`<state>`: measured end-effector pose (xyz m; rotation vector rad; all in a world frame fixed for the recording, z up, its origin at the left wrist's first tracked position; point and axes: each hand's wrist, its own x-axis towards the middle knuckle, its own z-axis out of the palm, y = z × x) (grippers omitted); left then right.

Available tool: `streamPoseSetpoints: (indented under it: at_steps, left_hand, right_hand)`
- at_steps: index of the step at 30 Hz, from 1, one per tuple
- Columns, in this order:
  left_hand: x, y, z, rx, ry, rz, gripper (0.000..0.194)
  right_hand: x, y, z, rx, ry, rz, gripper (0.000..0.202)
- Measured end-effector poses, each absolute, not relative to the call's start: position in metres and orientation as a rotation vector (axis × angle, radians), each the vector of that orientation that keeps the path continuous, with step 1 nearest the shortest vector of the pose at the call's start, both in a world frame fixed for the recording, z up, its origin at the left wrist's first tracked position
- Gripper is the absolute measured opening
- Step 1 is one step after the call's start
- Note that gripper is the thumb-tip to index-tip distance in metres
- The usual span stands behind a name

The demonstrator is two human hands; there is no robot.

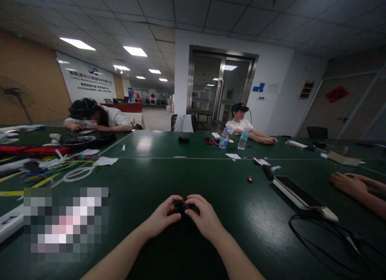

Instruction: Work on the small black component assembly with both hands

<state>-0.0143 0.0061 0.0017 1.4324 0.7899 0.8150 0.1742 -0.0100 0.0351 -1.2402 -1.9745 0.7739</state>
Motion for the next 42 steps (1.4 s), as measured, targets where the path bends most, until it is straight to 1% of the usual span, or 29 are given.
streamPoseSetpoints:
  at_steps: [5,11,20,25,30,33,36,39,42]
  left_hand:
    - [-0.014,0.006,0.003,1.412,0.804,0.831,0.041]
    - [-0.014,0.006,0.006,1.432,0.791,0.798,0.041]
    - [-0.013,0.006,0.003,1.454,0.795,0.828,0.041]
    - [-0.013,0.006,0.004,1.446,0.792,0.818,0.04]
    - [-0.016,0.006,0.008,1.401,0.79,0.811,0.042]
    - [-0.016,0.005,0.012,1.39,0.799,0.838,0.038]
    - [-0.017,0.004,0.014,1.371,0.797,0.86,0.035]
    - [-0.017,0.004,0.014,1.355,0.779,0.86,0.035]
    - [-0.017,0.004,0.015,1.342,0.775,0.867,0.037]
  right_hand:
    - [0.175,-0.008,0.033,-1.235,-1.987,0.78,0.018]
    - [0.175,-0.009,0.033,-1.269,-2.104,0.692,0.022]
    - [0.175,-0.01,0.036,-1.237,-2.135,0.659,0.022]
    - [0.175,-0.007,0.032,-1.291,-2.07,0.783,0.023]
    - [0.177,-0.006,0.03,-1.184,-1.993,0.929,0.031]
    - [0.177,-0.007,0.03,-1.132,-1.993,0.933,0.036]
    - [0.176,-0.009,0.03,-1.143,-1.992,0.915,0.034]
    - [0.176,-0.01,0.031,-1.146,-2.009,0.901,0.033]
    - [0.176,-0.011,0.031,-1.13,-2.004,0.873,0.038]
